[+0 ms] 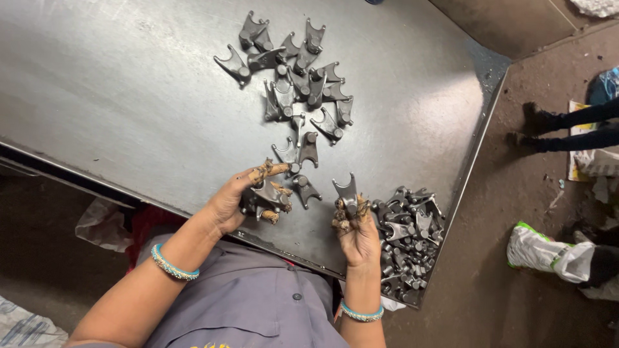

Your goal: The person sorts fork-shaped metal castings on a steel table, picking up individual parts, turning them over in both hands, and placing them into a pile beside a filled sack. At the end the person gathers a handful of castings and drops them into the sack.

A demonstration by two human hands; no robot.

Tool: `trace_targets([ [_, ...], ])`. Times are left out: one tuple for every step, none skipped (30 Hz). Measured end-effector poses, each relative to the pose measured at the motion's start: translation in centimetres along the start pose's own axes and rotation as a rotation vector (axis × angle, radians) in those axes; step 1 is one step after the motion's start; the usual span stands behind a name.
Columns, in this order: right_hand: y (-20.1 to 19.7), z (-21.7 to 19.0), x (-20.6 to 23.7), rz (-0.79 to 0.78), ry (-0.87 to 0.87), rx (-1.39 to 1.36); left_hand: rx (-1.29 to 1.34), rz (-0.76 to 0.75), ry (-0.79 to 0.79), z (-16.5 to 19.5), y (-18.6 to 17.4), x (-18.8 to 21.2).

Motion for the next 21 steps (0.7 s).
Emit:
trace_targets([
  [-0.1,0.2,0.0,-0.015,0.02,-0.014,0.015,-0.01,0.008,0.0,0.1,-0.1],
  [-0.2,0.4,0.1,-0.029,0.04,-0.027,0.032,-0.019,0.017,0.0,0.1,-0.2],
  [-0.1,0.5,0.1,-0.048,0.049,-0.051,0.049,-0.027,0.026,-0.1,0.2,-0.3],
  [0.1,0.7,0.1,-0.068,0.058,-0.076,0.064,-0.05,0.018,-0.2,0.4,-0.3],
  [0.3,0.8,0.1,-0.09,0.067,-0.101,0.079,-0.071,0.011,-0.3,0.6,-0.3],
  [0.0,0.8,0.1,-0.02,0.056,-0.048,0.093,-0.093,0.005,-0.4,0.8,-0.4],
  [-0.2,0.8,0.1,0.049,0.046,0.005,0.103,-0.109,-0.011,-0.5,1.1,-0.5],
  [-0.1,0.8,0.2,0.115,0.038,0.058,0.112,-0.122,-0.024,-0.7,1.4,-0.6],
  [0.9,0.6,0.4,0.075,-0.036,0.136,0.122,-0.132,-0.035,-0.8,1.6,-0.6],
  [2.0,0.4,0.7,0.032,-0.108,0.212,0.114,-0.13,-0.036,-1.0,1.8,-0.6],
  [3.4,0.3,1.1,-0.012,-0.179,0.285,0.104,-0.127,-0.036,-1.2,2.0,-0.6],
  [5.0,0.3,1.6,-0.079,-0.234,0.427,0.094,-0.124,-0.037,-1.4,2.1,-0.5],
  [6.6,0.3,2.1,-0.145,-0.291,0.568,0.125,-0.153,-0.023,-1.5,2.5,-0.4],
  [8.2,0.3,2.5,-0.211,-0.352,0.707,0.156,-0.184,-0.009,-1.6,2.8,-0.4],
  [9.5,0.3,2.6,-0.23,-0.383,0.751,0.186,-0.216,0.006,-1.4,2.9,-0.4],
  [10.7,0.2,2.7,-0.246,-0.416,0.796,0.19,-0.191,0.022,-1.2,2.6,-0.4],
  [11.8,0.1,2.6,-0.261,-0.452,0.841,0.194,-0.169,0.036,-0.9,2.3,-0.5],
  [12.6,-0.1,2.2,-0.191,-0.52,0.996,0.197,-0.148,0.052,-0.6,2.0,-0.6],
  [13.2,-0.4,1.9,-0.114,-0.586,1.151,0.209,-0.104,0.054,-0.3,1.5,-0.6],
  [13.6,-0.5,1.7,-0.032,-0.65,1.305,0.222,-0.06,0.054,0.1,1.0,-0.5],
  [14.3,-0.1,1.4,-0.039,-0.701,1.458,0.233,-0.016,0.057,0.6,0.5,-0.4],
])
Point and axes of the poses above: each hand's wrist, its own x-axis away from the middle knuckle, its own y-axis out of the palm, z = x × y, the point moved 6 cm from there along -x, towards the middle knuckle, and after that the axes turned 3 degrees about z, right-handed, at the moved point
